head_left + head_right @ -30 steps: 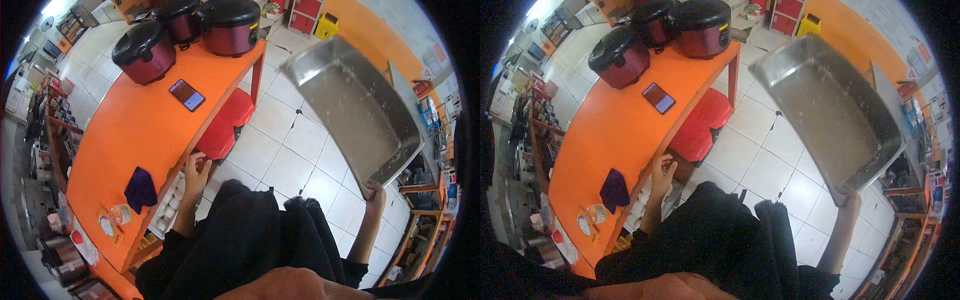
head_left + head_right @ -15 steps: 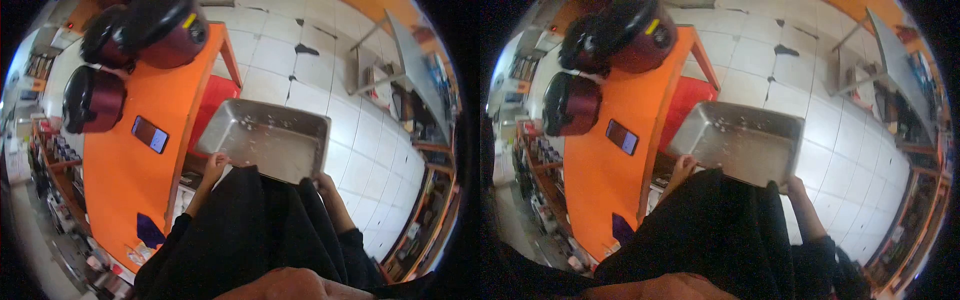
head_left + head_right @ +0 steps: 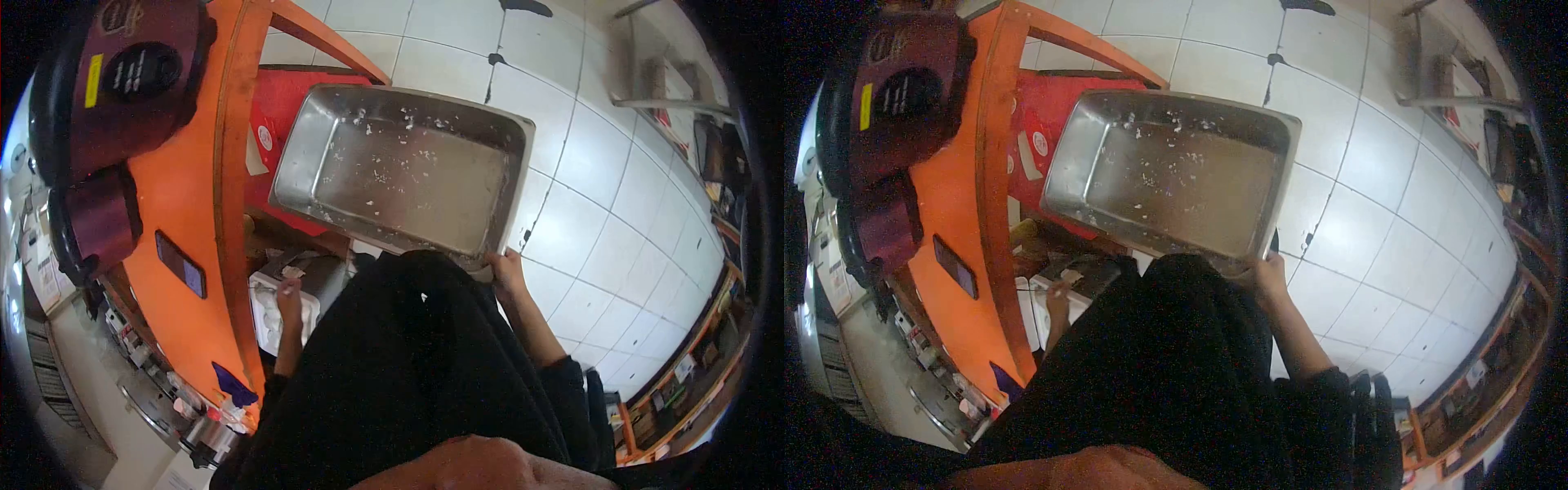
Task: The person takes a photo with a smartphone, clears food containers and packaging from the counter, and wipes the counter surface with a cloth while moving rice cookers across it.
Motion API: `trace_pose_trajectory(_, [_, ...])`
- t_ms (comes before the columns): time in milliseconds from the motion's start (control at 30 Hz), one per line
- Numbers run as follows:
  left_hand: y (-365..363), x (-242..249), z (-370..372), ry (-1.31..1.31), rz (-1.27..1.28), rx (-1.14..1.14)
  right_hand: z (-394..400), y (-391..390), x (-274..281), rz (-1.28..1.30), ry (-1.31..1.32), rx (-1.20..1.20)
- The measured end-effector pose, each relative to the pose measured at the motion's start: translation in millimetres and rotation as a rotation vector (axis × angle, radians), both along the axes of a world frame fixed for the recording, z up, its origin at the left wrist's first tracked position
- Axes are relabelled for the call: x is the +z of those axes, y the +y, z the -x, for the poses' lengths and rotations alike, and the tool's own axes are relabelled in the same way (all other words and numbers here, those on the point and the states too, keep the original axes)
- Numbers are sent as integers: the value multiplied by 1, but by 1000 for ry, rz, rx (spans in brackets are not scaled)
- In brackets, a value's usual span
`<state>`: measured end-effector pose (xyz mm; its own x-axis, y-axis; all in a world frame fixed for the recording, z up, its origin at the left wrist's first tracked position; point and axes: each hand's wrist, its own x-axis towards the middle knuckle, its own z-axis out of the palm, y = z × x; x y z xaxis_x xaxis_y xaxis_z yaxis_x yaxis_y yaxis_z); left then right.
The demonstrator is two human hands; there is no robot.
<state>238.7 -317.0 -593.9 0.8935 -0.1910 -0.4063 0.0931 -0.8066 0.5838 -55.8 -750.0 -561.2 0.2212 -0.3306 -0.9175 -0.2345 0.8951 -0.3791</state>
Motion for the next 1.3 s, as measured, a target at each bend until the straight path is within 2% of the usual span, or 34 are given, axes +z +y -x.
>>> trace_pose_trajectory(67, [-44,-10,-36,-152,-20,121,12,-1,-17,-64,-9,16])
trace_pose_trajectory(100, [-83,-12,-65,-256,12,142,19,-6,-25,-22,43,133])
trace_pose_trajectory(133, [-96,-39,-96,-276,33,317,24,-13,-30,20,90,255])
trace_pose_trajectory(167, [-83,-68,-138,-330,-95,129,26,-18,-33,66,135,375])
trace_pose_trajectory(200, [-69,-98,-179,-405,-216,-51,21,-22,-24,94,113,343])
trace_pose_trajectory(233, [-83,-116,-204,-274,91,26,18,-26,-18,119,91,313])
trace_pose_trajectory(267, [-105,-137,-231,70,394,207,22,-32,-25,104,55,303])
trace_pose_trajectory(333, [-127,-148,-242,191,441,290,41,-36,-37,148,-64,281])
trace_pose_trajectory(433, [-127,-161,-226,146,399,304,44,-43,-46,196,-35,352])
trace_pose_trajectory(533, [-114,-171,-198,-13,308,318,33,-55,-55,190,1,414])
trace_pose_trajectory(700, [-79,-158,-134,-208,105,416,11,-79,-73,176,-7,497])
trace_pose_trajectory(800, [-70,-153,-128,-240,59,451,-15,-81,-90,180,-51,546])
trace_pose_trajectory(967, [-71,-153,-124,-295,4,474,-105,-74,-145,175,-198,679])
trace_pose_trajectory(1100, [-100,-143,-101,-401,0,464,-206,-47,-211,154,-365,805])
trace_pose_trajectory(1200, [-136,-121,-38,-508,68,453,-271,-19,-265,104,-543,932])
trace_pose_trajectory(1300, [-164,-103,78,-528,162,483,-326,-4,-300,-31,-783,1067])
